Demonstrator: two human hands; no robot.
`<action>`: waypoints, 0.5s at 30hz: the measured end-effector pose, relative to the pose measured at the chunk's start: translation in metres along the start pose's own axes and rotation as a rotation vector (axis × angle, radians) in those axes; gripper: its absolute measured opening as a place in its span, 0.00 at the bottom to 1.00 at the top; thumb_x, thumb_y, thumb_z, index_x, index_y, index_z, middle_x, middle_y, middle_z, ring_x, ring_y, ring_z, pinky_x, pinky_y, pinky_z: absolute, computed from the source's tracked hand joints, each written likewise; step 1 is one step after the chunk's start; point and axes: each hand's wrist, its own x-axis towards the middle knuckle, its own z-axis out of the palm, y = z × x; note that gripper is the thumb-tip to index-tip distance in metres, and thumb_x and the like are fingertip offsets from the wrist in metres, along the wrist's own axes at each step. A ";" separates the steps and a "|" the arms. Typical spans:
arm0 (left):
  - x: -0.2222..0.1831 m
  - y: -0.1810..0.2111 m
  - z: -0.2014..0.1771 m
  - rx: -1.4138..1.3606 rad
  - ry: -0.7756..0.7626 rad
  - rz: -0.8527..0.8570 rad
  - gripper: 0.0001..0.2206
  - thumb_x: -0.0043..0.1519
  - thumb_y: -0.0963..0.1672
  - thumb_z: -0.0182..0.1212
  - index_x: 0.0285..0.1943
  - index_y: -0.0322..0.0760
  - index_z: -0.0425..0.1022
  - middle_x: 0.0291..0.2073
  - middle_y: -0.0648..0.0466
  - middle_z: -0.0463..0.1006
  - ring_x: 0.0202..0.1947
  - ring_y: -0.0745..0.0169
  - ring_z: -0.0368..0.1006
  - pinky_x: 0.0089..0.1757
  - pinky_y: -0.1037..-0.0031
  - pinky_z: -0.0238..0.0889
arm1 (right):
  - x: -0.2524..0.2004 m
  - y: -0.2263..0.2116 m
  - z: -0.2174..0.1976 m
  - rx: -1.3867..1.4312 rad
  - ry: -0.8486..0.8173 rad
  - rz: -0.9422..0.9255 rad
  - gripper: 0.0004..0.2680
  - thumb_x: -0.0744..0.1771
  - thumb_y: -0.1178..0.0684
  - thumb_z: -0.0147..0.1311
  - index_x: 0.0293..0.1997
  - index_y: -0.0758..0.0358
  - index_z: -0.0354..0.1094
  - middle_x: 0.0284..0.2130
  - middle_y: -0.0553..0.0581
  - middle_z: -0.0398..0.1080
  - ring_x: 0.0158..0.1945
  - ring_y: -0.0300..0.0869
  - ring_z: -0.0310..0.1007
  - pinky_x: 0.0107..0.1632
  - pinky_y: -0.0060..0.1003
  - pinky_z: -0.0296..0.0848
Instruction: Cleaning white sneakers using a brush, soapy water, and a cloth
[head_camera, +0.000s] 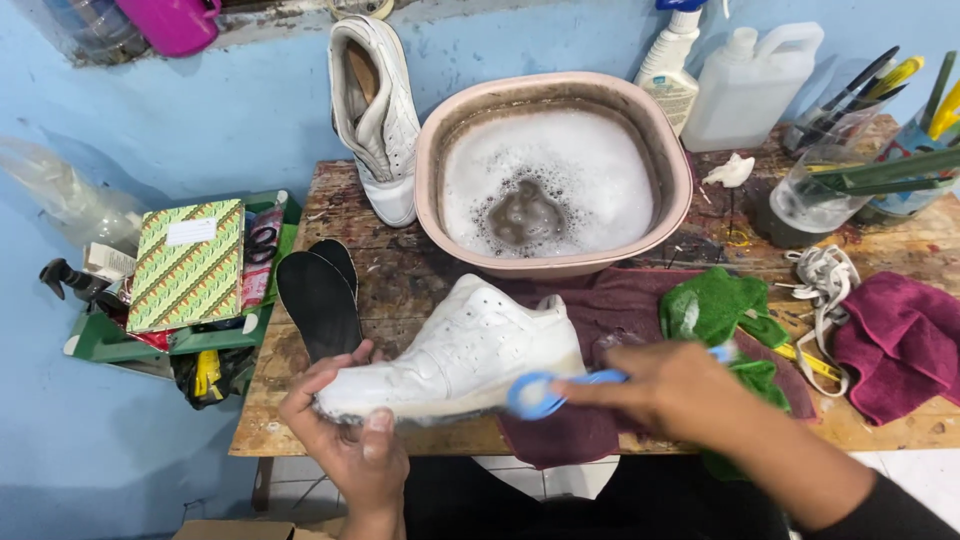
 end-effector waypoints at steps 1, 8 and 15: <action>-0.001 0.000 0.000 0.013 -0.017 0.049 0.24 0.59 0.52 0.62 0.58 0.41 0.58 0.52 0.42 0.65 0.55 0.36 0.73 0.56 0.55 0.73 | 0.006 -0.008 -0.004 0.010 0.024 -0.057 0.27 0.62 0.51 0.58 0.69 0.24 0.60 0.28 0.46 0.65 0.17 0.39 0.66 0.16 0.38 0.64; -0.005 -0.004 -0.004 -0.076 -0.012 0.023 0.25 0.58 0.52 0.64 0.58 0.42 0.57 0.53 0.44 0.64 0.57 0.34 0.73 0.58 0.51 0.71 | -0.048 0.039 0.006 -0.219 -0.300 0.111 0.36 0.61 0.56 0.53 0.74 0.13 0.43 0.26 0.46 0.63 0.18 0.47 0.72 0.18 0.49 0.68; -0.008 0.010 0.000 0.028 -0.044 0.096 0.23 0.58 0.52 0.60 0.56 0.42 0.57 0.50 0.43 0.65 0.56 0.35 0.73 0.57 0.53 0.72 | -0.007 -0.023 0.002 0.064 0.003 -0.053 0.21 0.68 0.49 0.50 0.71 0.26 0.58 0.25 0.50 0.57 0.17 0.47 0.64 0.19 0.45 0.61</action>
